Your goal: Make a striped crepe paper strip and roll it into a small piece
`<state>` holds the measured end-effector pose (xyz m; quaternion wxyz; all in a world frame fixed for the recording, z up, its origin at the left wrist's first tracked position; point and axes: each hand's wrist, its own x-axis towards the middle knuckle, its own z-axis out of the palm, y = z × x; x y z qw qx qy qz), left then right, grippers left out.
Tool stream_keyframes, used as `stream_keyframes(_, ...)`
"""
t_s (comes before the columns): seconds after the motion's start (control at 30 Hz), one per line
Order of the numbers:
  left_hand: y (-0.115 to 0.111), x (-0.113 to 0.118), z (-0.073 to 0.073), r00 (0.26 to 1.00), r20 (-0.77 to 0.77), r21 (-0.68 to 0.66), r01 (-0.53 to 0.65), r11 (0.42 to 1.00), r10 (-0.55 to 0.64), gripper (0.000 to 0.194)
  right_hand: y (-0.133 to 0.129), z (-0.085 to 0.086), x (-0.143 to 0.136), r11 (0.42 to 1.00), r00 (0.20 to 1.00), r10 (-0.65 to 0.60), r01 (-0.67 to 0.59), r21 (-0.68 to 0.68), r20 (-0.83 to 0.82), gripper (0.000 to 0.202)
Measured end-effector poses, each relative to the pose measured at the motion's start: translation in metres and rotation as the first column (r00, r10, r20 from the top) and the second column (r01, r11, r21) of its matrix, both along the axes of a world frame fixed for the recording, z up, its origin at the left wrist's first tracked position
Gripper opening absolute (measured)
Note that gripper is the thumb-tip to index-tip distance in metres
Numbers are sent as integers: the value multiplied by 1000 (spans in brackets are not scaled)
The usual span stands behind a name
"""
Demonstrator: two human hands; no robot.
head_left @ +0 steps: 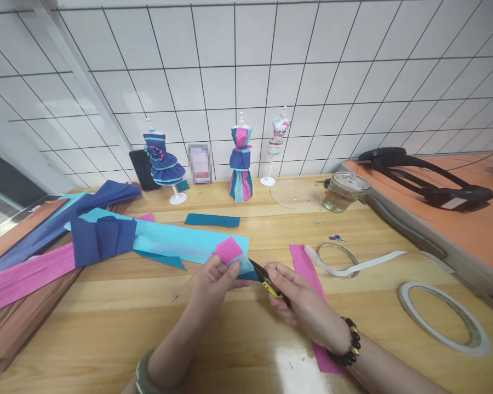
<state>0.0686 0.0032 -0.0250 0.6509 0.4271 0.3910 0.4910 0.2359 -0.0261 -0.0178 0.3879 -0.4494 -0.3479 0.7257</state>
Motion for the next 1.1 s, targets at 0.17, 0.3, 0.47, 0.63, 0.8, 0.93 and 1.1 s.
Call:
stream_keyframes(0.17,1,1,0,1000,14,-8,-12,1000,12,24,0,0,0,1000,1000,-7,7,-7,6,35)
stream_keyframes(0.3,1,0,-3,1000,-12,-1,-20,1000,20,23,1,1,0,1000,1000,-4,4,-5,27,37)
stream_keyframes(0.47,1,-1,-4,1000,-20,0,-5,1000,5,23,2,0,0,1000,999,-2,3,-2,46,39)
stream_keyframes(0.63,2,-2,-3,1000,-16,12,5,1000,-5,23,2,-1,1,1000,998,-4,4,4,55,36)
stream_keyframes(0.8,3,-3,-3,1000,-27,8,-1,1000,1,24,2,-1,1,1000,999,11,-11,12,36,37)
stream_keyframes(0.93,6,-6,-2,1000,-16,14,-10,1000,10,25,2,-2,1,999,999,24,-25,32,21,37)
stream_keyframes(1.1,5,-5,4,984,-104,63,-140,988,146,24,3,-2,3,998,999,-4,1,61,51,33)
